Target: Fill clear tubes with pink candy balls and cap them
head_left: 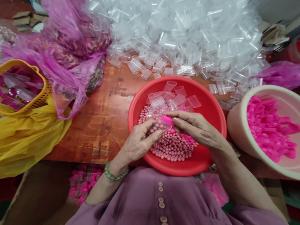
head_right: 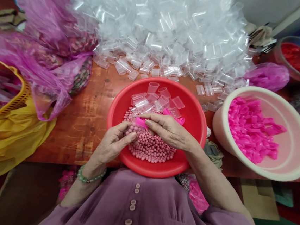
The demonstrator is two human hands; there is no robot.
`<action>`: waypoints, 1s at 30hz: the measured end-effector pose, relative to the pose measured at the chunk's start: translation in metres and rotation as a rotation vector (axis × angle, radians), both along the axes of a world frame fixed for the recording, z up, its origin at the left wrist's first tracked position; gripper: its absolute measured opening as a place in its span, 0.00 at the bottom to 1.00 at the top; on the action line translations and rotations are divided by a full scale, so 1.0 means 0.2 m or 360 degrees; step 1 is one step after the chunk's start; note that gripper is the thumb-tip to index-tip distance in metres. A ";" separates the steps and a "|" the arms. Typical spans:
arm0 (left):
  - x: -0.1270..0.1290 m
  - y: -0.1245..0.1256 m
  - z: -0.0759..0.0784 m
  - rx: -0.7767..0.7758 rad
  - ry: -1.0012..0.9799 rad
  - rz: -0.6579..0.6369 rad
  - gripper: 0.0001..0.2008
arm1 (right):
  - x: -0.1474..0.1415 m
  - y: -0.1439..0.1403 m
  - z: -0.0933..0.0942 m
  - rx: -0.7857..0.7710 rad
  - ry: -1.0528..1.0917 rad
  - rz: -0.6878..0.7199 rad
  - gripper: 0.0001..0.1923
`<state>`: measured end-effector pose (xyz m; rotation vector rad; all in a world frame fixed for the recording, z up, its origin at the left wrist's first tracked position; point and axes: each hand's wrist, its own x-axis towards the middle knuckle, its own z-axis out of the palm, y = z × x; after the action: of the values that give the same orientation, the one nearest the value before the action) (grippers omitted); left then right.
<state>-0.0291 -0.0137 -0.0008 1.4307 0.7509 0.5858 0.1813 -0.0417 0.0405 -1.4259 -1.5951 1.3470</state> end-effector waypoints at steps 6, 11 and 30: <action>0.01 0.01 -0.05 -0.0069 -0.0074 0.0068 0.14 | 0.06 0.00 0.10 0.0095 -0.0512 0.0128 0.19; 0.02 0.02 -0.06 -0.0159 -0.0184 0.0113 0.13 | 0.11 0.00 0.09 0.0053 -0.0473 0.0239 0.17; 0.04 0.02 0.00 -0.0356 -0.0463 0.0152 0.08 | -0.20 0.01 -0.06 0.0734 -0.0344 -0.0455 0.08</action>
<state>-0.0214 -0.0101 -0.0005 1.0798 0.6330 0.7411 0.1415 -0.0388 0.0286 -1.4677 -1.6249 0.6269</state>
